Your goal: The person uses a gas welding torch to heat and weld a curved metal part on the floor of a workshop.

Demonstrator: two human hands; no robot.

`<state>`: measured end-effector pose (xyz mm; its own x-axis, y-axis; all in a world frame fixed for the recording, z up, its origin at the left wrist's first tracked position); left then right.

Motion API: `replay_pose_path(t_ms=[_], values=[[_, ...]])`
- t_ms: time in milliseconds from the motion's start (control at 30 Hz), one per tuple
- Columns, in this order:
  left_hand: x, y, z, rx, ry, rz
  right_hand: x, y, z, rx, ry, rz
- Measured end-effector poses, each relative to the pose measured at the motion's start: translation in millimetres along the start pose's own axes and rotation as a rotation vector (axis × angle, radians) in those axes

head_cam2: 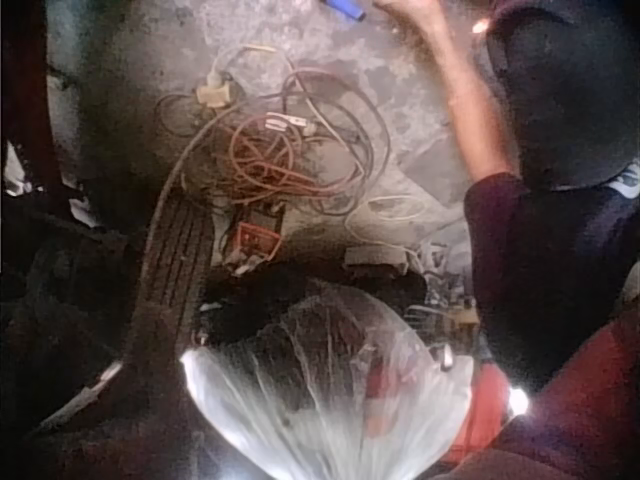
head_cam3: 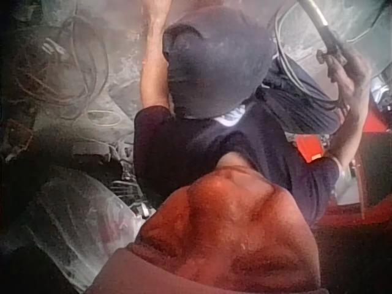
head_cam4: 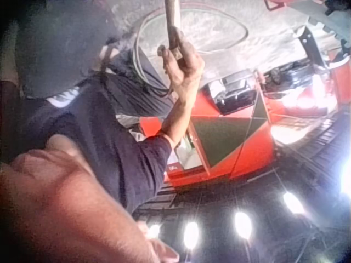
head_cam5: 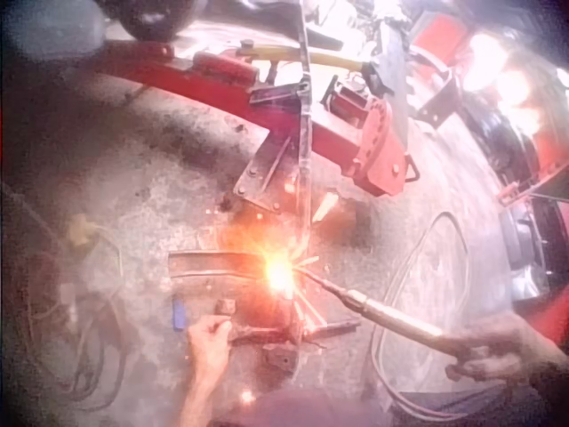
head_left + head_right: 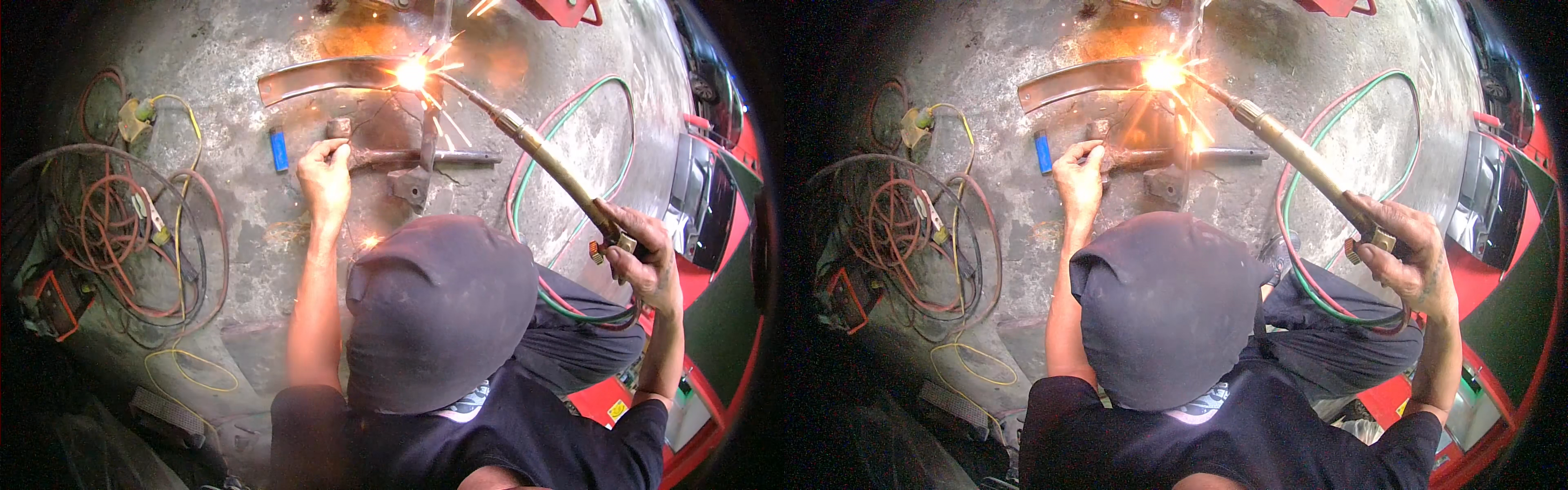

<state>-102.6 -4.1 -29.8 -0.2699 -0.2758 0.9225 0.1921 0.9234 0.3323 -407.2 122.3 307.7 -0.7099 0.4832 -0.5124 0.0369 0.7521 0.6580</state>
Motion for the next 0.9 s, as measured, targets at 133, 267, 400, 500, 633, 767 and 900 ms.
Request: replay_pose_path(t_ms=[133, 267, 400, 500, 633, 767, 900], values=[[6.0, 0.1, 0.0, 0.001, -0.004, 0.010, 0.9, 0.8, 1.6, 0.006, -0.044, 0.039], [-7.0, -0.8, 2.1, -0.007, 0.069, -0.076, -2.8, -0.7, 1.7, 0.027, -0.060, 0.005], [3.9, -0.9, 1.9, 0.000, -0.001, 0.010, 1.7, 1.0, 2.4, 0.020, -0.043, -0.006], [-1.8, -1.5, 2.0, -0.006, 0.045, -0.049, 0.4, 0.6, 2.7, 0.010, -0.026, -0.027], [2.3, -1.9, 3.1, 0.010, 0.027, -0.020, 0.4, 0.9, 4.1, 0.024, -0.047, -0.001], [-6.8, -0.8, 5.8, -0.020, 0.198, -0.173, -2.0, 0.2, 3.6, 0.031, -0.085, -0.011], [3.0, -3.4, 2.9, 0.008, -0.005, -0.035, -1.5, 0.2, 4.3, 0.027, -0.087, -0.014]])
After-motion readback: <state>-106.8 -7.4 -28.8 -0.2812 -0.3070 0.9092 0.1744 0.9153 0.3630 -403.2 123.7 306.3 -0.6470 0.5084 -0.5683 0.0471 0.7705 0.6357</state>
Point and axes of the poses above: each hand's wrist, its own y-axis away from the middle knuckle, its own z-axis out of the palm, x = y × z, the point moved 7 cm from there along -y, towards the middle knuckle, and after that the axes turned 6 degrees about -x, right-handed, at the moved point
